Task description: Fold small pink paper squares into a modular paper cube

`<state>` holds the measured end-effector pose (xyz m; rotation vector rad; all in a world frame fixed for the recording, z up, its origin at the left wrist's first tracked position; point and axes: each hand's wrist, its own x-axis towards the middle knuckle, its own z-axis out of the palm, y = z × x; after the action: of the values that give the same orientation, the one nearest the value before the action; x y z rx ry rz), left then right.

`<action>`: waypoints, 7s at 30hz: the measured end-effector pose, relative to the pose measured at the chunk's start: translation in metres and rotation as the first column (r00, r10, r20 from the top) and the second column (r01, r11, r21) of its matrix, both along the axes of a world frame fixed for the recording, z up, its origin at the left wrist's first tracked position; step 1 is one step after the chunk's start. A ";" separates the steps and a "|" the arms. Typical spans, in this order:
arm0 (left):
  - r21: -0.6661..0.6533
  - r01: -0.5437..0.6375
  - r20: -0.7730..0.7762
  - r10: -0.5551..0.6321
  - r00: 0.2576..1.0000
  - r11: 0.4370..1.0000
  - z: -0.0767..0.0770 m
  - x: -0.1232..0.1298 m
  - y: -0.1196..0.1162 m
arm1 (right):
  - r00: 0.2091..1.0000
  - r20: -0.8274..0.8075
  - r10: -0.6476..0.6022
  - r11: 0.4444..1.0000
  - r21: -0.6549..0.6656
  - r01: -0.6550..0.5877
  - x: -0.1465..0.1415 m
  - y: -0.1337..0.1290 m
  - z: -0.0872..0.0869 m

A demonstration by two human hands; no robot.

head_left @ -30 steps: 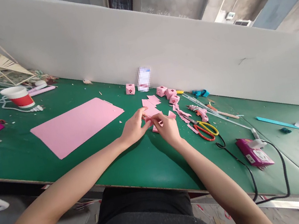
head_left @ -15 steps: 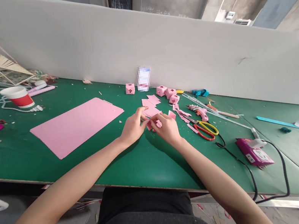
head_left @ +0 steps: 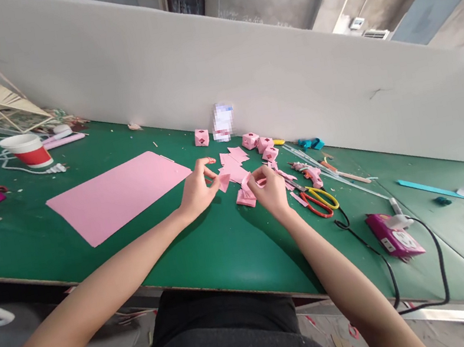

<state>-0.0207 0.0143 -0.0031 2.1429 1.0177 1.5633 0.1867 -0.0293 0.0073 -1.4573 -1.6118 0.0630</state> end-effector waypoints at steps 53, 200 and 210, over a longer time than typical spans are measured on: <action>-0.113 -0.049 -0.032 0.045 0.998 0.992 -0.002 0.001 0.003 | 0.990 -0.076 0.120 0.986 -0.111 -0.128 -0.017 -0.001 -0.013; -0.341 -0.011 -0.165 -0.049 0.985 0.940 -0.025 -0.004 0.030 | 0.935 0.354 0.017 0.958 -0.275 0.086 0.023 0.011 -0.009; -0.216 -0.045 -0.211 -0.002 0.978 0.975 -0.023 -0.005 0.029 | 0.879 0.475 0.038 0.923 -0.354 0.151 0.017 0.007 -0.006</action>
<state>-0.0255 0.0429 -0.0257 2.1785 1.2217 1.1868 0.2039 -0.0221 0.0014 -1.9335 -2.0321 -0.0201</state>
